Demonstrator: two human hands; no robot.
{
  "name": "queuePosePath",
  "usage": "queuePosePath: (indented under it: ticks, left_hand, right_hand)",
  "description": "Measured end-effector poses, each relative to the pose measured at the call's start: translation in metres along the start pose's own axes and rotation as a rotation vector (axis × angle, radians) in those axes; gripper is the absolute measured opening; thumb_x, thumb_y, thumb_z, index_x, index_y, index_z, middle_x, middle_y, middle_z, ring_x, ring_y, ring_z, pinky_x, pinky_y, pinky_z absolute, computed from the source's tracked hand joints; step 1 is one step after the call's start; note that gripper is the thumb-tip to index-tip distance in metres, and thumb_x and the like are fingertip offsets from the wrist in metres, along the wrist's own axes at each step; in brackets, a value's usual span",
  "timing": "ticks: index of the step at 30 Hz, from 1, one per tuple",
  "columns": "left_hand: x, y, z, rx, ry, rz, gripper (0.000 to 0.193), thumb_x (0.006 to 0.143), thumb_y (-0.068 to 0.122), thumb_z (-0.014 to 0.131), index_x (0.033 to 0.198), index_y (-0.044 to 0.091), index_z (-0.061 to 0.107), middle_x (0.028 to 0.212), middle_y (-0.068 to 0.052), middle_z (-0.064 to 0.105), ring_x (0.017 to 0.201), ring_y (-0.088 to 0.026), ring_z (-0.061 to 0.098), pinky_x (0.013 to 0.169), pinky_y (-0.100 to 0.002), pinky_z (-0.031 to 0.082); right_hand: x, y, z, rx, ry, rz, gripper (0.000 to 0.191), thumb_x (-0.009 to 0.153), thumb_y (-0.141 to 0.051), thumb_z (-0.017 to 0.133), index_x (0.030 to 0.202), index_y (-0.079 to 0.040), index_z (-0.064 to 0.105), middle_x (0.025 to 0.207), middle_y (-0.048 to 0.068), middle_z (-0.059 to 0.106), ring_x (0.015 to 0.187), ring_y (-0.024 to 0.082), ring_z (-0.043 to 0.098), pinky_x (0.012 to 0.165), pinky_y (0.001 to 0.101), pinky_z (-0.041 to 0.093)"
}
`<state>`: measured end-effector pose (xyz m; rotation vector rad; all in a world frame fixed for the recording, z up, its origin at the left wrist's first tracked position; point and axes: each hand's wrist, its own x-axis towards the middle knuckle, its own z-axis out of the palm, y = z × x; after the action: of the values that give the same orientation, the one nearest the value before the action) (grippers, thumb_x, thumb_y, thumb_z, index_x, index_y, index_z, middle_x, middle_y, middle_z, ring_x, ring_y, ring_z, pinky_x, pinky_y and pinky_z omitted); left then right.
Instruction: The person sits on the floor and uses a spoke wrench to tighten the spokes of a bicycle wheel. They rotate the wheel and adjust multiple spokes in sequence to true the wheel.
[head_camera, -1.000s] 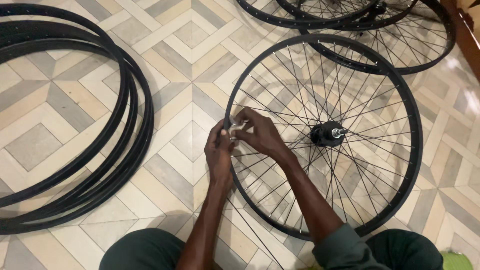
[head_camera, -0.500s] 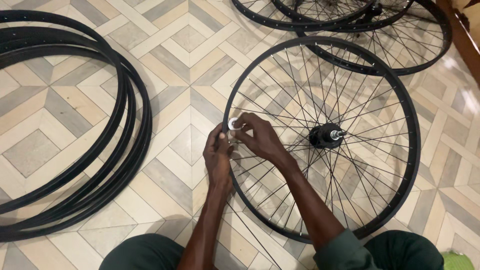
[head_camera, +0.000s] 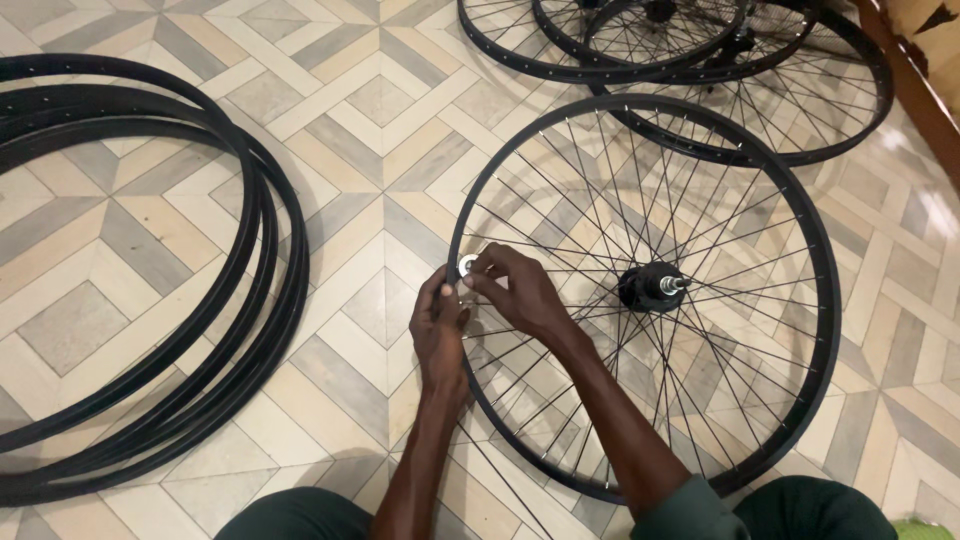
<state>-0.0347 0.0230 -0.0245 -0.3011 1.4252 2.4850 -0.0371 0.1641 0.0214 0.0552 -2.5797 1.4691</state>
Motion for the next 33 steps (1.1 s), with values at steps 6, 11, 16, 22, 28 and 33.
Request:
queuePosePath:
  ticks: [6, 11, 16, 22, 28, 33]
  left_hand:
    - [-0.002, 0.002, 0.002, 0.057, 0.024, -0.001, 0.037, 0.103, 0.026, 0.061, 0.135, 0.009, 0.066, 0.105, -0.003, 0.064, 0.081, -0.011, 0.05, 0.073, -0.029, 0.045]
    - [0.001, 0.0, 0.001, 0.025, 0.025, -0.012, 0.036, 0.101, 0.025, 0.059, 0.134, 0.01, 0.065, 0.104, 0.0, 0.064, 0.084, -0.007, 0.056, 0.075, -0.026, 0.049]
    - [-0.001, 0.0, 0.002, -0.028, -0.012, 0.023, 0.034, 0.105, 0.023, 0.06, 0.134, 0.008, 0.065, 0.104, -0.002, 0.063, 0.082, -0.009, 0.052, 0.073, -0.027, 0.047]
    - [0.0, 0.007, 0.005, 0.031, 0.007, -0.013, 0.033, 0.102, 0.024, 0.056, 0.132, 0.012, 0.064, 0.113, 0.0, 0.067, 0.094, -0.007, 0.061, 0.081, -0.026, 0.053]
    - [-0.003, 0.001, 0.001, -0.002, 0.03, -0.023, 0.033, 0.104, 0.022, 0.058, 0.135, 0.011, 0.064, 0.111, -0.001, 0.065, 0.089, -0.008, 0.055, 0.077, -0.027, 0.048]
    - [-0.001, -0.002, 0.0, 0.002, 0.038, -0.045, 0.036, 0.103, 0.023, 0.058, 0.135, 0.011, 0.065, 0.104, -0.003, 0.066, 0.083, -0.01, 0.054, 0.072, -0.029, 0.049]
  right_hand:
    - [0.015, -0.007, 0.014, -0.681, -0.082, 0.254, 0.028, 0.094, -0.03, 0.075, 0.114, -0.014, 0.063, 0.082, 0.013, 0.075, 0.082, 0.035, 0.072, 0.069, 0.0487, 0.049]
    - [0.008, -0.012, 0.002, -0.316, -0.069, 0.276, 0.037, 0.084, -0.027, 0.077, 0.114, -0.014, 0.062, 0.082, 0.011, 0.074, 0.077, 0.032, 0.075, 0.066, 0.0446, 0.054]
    - [-0.003, -0.014, -0.001, -0.085, 0.042, -0.043, 0.023, 0.095, -0.023, 0.074, 0.105, -0.006, 0.062, 0.092, 0.011, 0.075, 0.092, 0.028, 0.077, 0.071, 0.0409, 0.058]
    - [0.007, -0.015, 0.004, -0.337, -0.014, 0.117, 0.027, 0.089, -0.026, 0.075, 0.099, -0.005, 0.062, 0.085, 0.012, 0.074, 0.079, 0.029, 0.074, 0.066, 0.0423, 0.055]
    - [0.001, -0.008, 0.0, -0.119, 0.038, 0.1, 0.029, 0.092, -0.027, 0.073, 0.104, -0.004, 0.059, 0.086, 0.013, 0.072, 0.077, 0.029, 0.074, 0.066, 0.0428, 0.055]
    - [0.011, 0.001, 0.015, -0.487, 0.007, 0.206, 0.036, 0.086, -0.031, 0.076, 0.106, -0.006, 0.061, 0.08, 0.013, 0.074, 0.076, 0.034, 0.073, 0.062, 0.0477, 0.053]
